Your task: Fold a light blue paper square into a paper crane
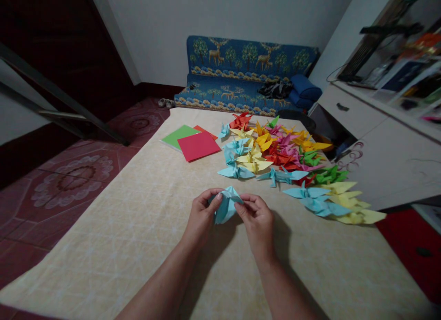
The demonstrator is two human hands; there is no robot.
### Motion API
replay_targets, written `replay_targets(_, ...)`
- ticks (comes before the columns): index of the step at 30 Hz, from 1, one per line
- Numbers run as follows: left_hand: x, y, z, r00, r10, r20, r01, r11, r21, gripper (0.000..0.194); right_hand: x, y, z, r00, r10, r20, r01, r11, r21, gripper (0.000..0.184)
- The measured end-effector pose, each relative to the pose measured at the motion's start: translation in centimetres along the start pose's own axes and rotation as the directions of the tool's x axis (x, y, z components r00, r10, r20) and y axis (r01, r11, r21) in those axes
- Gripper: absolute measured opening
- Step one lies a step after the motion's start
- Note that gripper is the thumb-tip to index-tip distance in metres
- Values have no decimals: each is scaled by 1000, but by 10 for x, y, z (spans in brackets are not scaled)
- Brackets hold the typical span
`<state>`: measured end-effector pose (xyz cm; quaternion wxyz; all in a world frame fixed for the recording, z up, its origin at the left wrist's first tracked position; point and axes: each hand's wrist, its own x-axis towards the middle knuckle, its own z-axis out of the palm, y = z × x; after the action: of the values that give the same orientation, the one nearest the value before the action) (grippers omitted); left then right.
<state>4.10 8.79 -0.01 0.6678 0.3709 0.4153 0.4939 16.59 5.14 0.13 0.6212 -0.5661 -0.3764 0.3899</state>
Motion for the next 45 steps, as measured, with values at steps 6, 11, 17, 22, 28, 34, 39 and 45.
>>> replay_targets(6,-3,1,2,998,-4,63,8,998,-62,27,0,3,-1,997,19,75,-16,999,-43,20)
replay_targets(11,-4,5,3,997,-30,73,42,987,-155,22,1,2,-4,963,-257,86,268,949,-164,13)
replay_targets(17,-6,13,6,993,-69,100,89,972,-215,15,-2,-2,-5,919,-363,153,390,892,-229,7)
replay_targets(22,-6,12,5,988,-62,142,97,963,-253,16,-6,-2,-3,869,-471,154,496,830,-257,5)
replay_targets(28,-5,6,1,996,22,81,-16,998,-64,16,-5,-1,-7,795,-594,123,592,717,-368,29)
replay_targets(34,-4,9,3,983,164,87,-177,967,183,18,-3,5,-10,833,-537,128,542,751,-376,16)
replay_targets(39,-2,8,2,971,223,89,-239,927,288,11,1,6,-6,903,-421,89,430,872,-235,13)
replay_targets(45,-4,8,3,995,100,-2,-98,977,189,18,4,4,-4,985,-148,91,156,985,-79,21)
